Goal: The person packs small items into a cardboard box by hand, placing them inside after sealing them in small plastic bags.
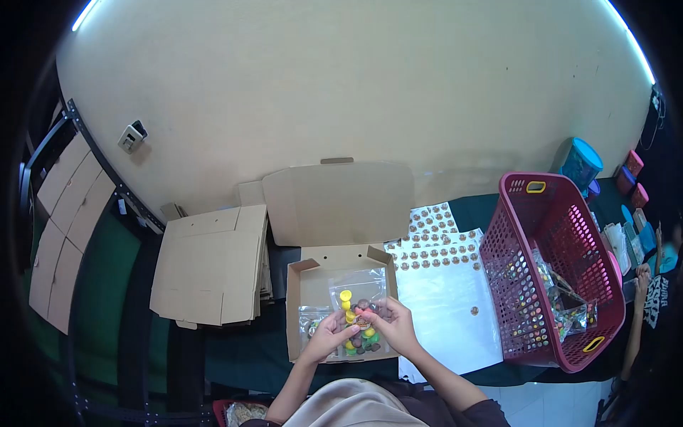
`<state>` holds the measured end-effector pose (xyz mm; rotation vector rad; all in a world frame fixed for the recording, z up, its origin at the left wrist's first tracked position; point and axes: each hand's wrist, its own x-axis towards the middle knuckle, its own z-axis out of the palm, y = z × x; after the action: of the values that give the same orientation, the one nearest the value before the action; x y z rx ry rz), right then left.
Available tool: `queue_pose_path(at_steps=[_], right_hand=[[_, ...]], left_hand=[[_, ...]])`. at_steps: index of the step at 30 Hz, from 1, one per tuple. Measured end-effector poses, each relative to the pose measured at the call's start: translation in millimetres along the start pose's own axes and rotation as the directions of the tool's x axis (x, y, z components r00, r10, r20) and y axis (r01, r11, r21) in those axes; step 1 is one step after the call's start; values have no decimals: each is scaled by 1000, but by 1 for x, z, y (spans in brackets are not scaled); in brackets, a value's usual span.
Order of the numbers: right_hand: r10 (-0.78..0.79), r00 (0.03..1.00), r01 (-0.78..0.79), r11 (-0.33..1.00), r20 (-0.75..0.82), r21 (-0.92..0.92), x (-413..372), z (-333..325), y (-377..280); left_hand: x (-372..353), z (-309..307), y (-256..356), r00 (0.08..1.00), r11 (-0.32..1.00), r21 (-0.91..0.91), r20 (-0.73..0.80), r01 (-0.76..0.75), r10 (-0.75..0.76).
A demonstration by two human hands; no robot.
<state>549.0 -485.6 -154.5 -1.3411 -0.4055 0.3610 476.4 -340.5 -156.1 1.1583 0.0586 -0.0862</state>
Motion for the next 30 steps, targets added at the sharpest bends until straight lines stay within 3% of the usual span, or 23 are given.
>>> queue_pose_path(at_steps=[2,5,7,8,9,12,15,17,21,23,25,26,27,28,29,30], right_hand=[[33,999,-34,998,14,56,1,-2,3],[30,999,-30,999,20,-14,2,-5,14],[73,997,-73,997,18,11,2,-3,14],[8,999,-5,997,41,-82,0,-1,12],[-53,996,65,983,69,-173,-2,0,9],[-110,992,119,972,58,-200,0,-3,20],[-112,987,136,961,113,-239,1,-7,21],[44,992,-46,999,121,15,-2,-4,16],[42,977,-40,999,211,-12,-6,-4,8],[132,952,-143,989,275,22,-7,-3,4],[87,974,-84,996,211,-22,-5,1,-5],[-123,986,153,941,116,-302,-1,1,-16],[-346,935,330,753,85,-569,4,1,-27],[-384,920,349,720,75,-600,7,3,-36],[-384,921,348,720,73,-600,11,2,-43],[-413,878,453,560,241,-694,13,1,-49]], left_hand=[[0,0,-1,1000,1000,-16,7,8,-7],[1,-1,-6,999,1000,-30,-54,6,-8],[1,3,-5,984,999,-37,-176,3,-9],[2,3,-11,975,997,-13,-209,-80,76],[3,1,-11,973,998,35,-220,-57,63],[4,-1,-10,979,999,-14,-199,-40,36],[6,-6,-14,980,994,51,-172,-92,99],[5,-9,-10,941,986,59,-293,-158,168],[11,-18,5,857,951,23,-427,-309,289],[10,-18,13,841,952,98,-447,-291,303],[10,-19,15,816,919,230,-424,-321,392],[10,-18,16,816,918,231,-423,-322,393],[9,-16,17,799,872,382,-396,-305,453],[8,-13,19,783,805,522,-361,-281,507],[6,-8,21,784,806,522,-360,-281,506],[5,-2,24,796,720,633,-262,-284,545]])
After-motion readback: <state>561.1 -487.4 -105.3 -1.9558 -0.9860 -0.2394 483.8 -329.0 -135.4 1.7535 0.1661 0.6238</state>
